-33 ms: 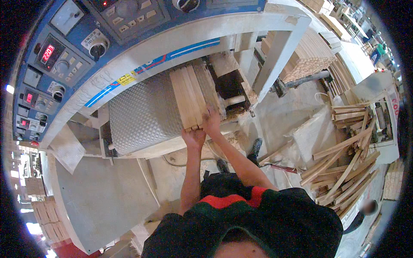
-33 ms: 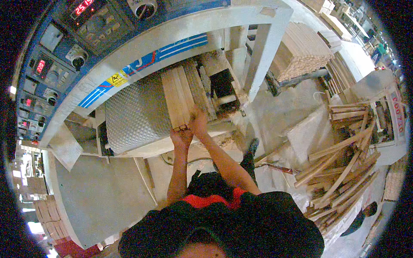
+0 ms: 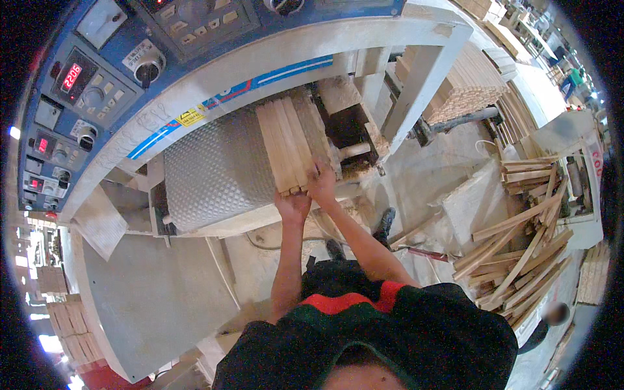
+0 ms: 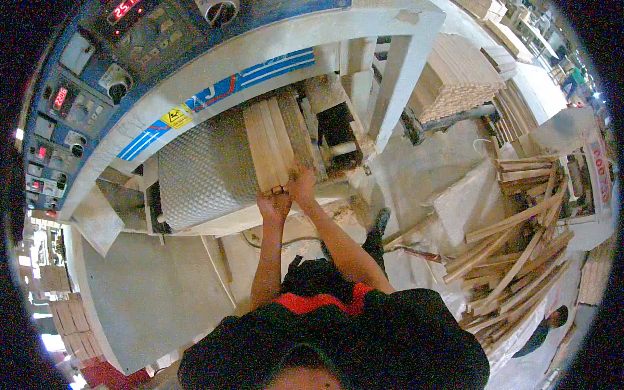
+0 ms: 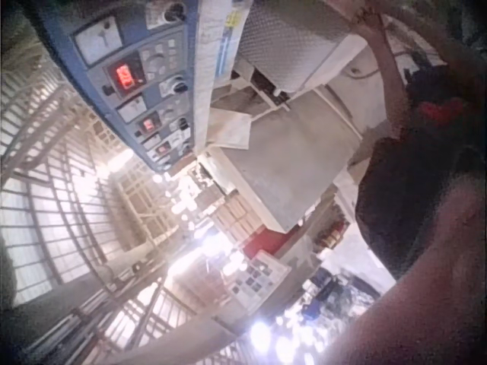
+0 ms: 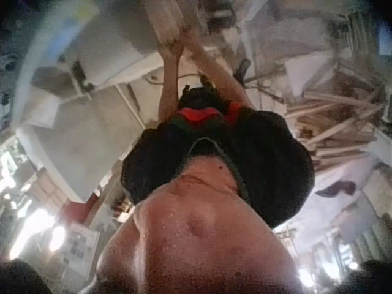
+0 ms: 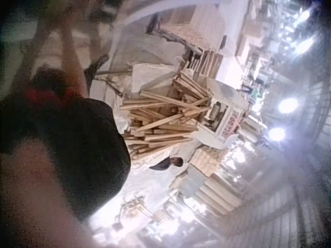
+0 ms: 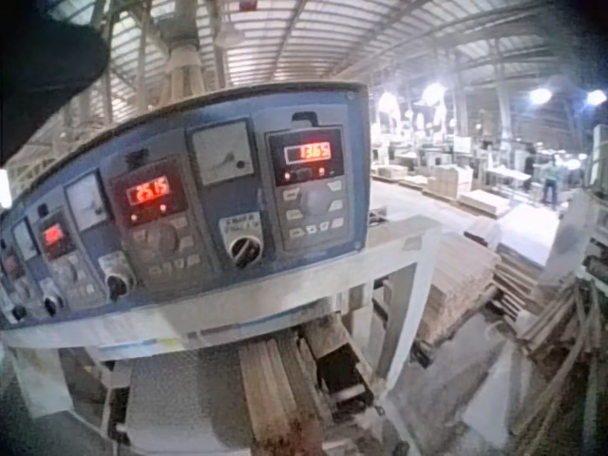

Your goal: The person sits on the floor and sorts wooden planks by hand, stacking them into neat piles. The person then stands, walks to a conveyor belt, and places the sorted planks onto the belt for further processing.

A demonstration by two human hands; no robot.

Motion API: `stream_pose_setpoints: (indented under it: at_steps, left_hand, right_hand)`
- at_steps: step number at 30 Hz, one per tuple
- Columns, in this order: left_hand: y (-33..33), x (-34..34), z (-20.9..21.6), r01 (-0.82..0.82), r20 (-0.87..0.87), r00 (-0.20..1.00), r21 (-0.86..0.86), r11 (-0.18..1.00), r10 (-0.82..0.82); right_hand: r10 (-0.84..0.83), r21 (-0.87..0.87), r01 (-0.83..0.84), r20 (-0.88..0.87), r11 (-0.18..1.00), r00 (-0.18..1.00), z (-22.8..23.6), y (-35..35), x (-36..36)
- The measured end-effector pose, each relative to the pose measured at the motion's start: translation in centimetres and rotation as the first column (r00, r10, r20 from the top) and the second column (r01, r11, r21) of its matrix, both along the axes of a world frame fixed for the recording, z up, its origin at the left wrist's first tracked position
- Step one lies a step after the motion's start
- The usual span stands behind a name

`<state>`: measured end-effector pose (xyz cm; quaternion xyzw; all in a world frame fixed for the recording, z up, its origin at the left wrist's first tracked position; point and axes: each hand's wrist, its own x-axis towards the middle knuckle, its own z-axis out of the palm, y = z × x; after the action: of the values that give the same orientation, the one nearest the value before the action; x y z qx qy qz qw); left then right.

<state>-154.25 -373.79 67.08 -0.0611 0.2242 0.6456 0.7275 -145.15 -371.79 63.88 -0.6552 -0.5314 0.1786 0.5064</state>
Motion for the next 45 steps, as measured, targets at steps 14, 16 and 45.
stream_pose_setpoints:
  at_steps: [14, 16, 45]
  left_hand:
    - [0.5, -0.9, 0.9, -0.001, -0.096, 0.995, -0.032, 0.999, -0.002]
    - [0.6, -1.0, 0.7, 0.01, -0.084, 0.996, -0.05, 0.999, -0.014]
    - [-5.6, 7.7, -5.8, 0.463, -0.207, 0.765, -0.482, 0.744, -0.61]
  right_hand:
    - [0.028, -0.132, -0.086, -0.39, 0.988, 0.92, 3.9, -0.9, -0.7]
    - [0.044, -0.065, -0.062, -0.253, 0.996, 0.966, 1.6, -0.2, -0.6]
    - [-0.449, -0.289, 0.365, -0.738, 0.885, 0.504, -5.7, 1.5, 36.1]
